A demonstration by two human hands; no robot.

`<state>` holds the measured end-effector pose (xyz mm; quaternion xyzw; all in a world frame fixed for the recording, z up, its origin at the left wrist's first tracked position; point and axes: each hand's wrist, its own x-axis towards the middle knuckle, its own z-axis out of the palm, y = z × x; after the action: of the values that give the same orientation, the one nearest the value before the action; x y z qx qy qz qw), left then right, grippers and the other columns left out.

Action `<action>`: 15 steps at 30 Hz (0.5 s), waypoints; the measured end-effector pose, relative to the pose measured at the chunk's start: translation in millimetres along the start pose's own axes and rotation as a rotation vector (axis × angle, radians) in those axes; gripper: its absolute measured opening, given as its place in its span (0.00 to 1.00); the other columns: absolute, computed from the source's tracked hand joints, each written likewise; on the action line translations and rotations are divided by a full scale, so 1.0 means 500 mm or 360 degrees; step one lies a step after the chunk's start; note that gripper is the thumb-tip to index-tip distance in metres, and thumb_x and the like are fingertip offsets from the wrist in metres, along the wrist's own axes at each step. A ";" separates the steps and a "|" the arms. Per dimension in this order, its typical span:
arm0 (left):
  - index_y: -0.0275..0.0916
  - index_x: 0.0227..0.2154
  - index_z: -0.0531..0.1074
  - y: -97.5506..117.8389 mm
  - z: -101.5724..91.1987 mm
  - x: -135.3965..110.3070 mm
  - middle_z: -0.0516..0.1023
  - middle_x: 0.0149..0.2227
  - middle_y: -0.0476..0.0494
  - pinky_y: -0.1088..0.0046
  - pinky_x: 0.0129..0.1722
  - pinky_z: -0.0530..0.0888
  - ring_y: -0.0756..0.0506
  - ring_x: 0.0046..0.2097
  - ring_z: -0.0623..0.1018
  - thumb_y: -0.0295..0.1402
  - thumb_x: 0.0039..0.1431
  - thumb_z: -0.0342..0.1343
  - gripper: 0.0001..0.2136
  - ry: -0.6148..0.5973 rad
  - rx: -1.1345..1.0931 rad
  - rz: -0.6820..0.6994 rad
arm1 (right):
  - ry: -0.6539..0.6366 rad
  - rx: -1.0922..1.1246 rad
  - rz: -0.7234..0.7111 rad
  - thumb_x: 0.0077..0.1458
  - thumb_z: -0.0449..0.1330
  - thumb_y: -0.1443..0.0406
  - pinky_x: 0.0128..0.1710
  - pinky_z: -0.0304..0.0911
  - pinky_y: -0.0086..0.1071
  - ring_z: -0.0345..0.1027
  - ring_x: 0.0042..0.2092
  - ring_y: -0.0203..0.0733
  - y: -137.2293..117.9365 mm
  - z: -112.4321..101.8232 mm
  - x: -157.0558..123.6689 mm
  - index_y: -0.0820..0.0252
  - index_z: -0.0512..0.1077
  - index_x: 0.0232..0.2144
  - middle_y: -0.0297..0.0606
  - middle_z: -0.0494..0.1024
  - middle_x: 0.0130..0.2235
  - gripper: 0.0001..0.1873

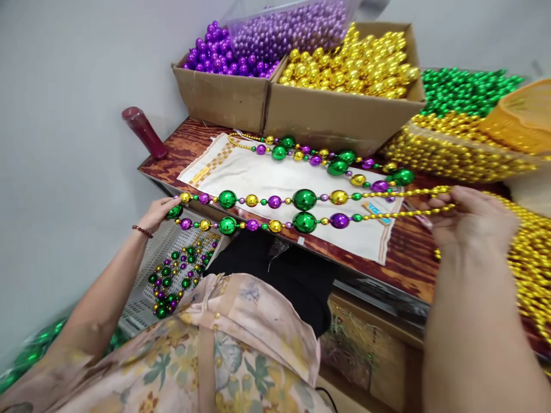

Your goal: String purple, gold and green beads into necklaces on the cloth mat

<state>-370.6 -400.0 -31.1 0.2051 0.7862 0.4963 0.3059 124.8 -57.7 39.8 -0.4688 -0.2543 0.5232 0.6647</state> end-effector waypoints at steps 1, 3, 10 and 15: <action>0.36 0.33 0.81 0.003 -0.002 0.001 0.72 0.21 0.49 0.75 0.20 0.53 0.53 0.21 0.62 0.51 0.41 0.68 0.23 0.0018 0.0029 0.0004 | -0.0019 -0.0049 -0.0025 0.47 0.49 0.85 0.11 0.61 0.22 0.61 0.19 0.34 0.001 0.000 -0.001 0.64 0.70 0.14 0.37 0.65 0.17 0.21; 0.36 0.34 0.81 0.007 -0.006 0.005 0.72 0.21 0.49 0.76 0.20 0.54 0.53 0.21 0.62 0.53 0.41 0.68 0.24 0.0044 0.0082 0.0015 | -0.0070 -0.0126 -0.0064 0.49 0.48 0.85 0.14 0.63 0.22 0.61 0.19 0.34 0.003 -0.002 0.000 0.64 0.71 0.16 0.36 0.65 0.16 0.22; 0.35 0.33 0.81 0.020 -0.032 0.019 0.71 0.21 0.48 0.76 0.20 0.56 0.52 0.22 0.63 0.55 0.40 0.67 0.26 0.0079 0.0180 0.0039 | -0.0168 -0.0139 -0.0072 0.49 0.51 0.83 0.18 0.65 0.24 0.63 0.20 0.34 0.007 0.001 -0.014 0.63 0.69 0.19 0.35 0.67 0.18 0.17; 0.35 0.32 0.81 0.035 -0.043 0.025 0.71 0.20 0.48 0.77 0.19 0.55 0.52 0.21 0.62 0.55 0.39 0.67 0.26 0.0132 0.0231 0.0067 | -0.0142 -0.0177 -0.0006 0.50 0.52 0.82 0.18 0.64 0.21 0.62 0.20 0.31 0.007 0.015 -0.031 0.63 0.69 0.19 0.32 0.67 0.17 0.16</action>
<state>-394.2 -398.7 -12.0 0.2225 0.8276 0.4523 0.2471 112.1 -69.4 42.5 -0.4809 -0.3132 0.5274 0.6265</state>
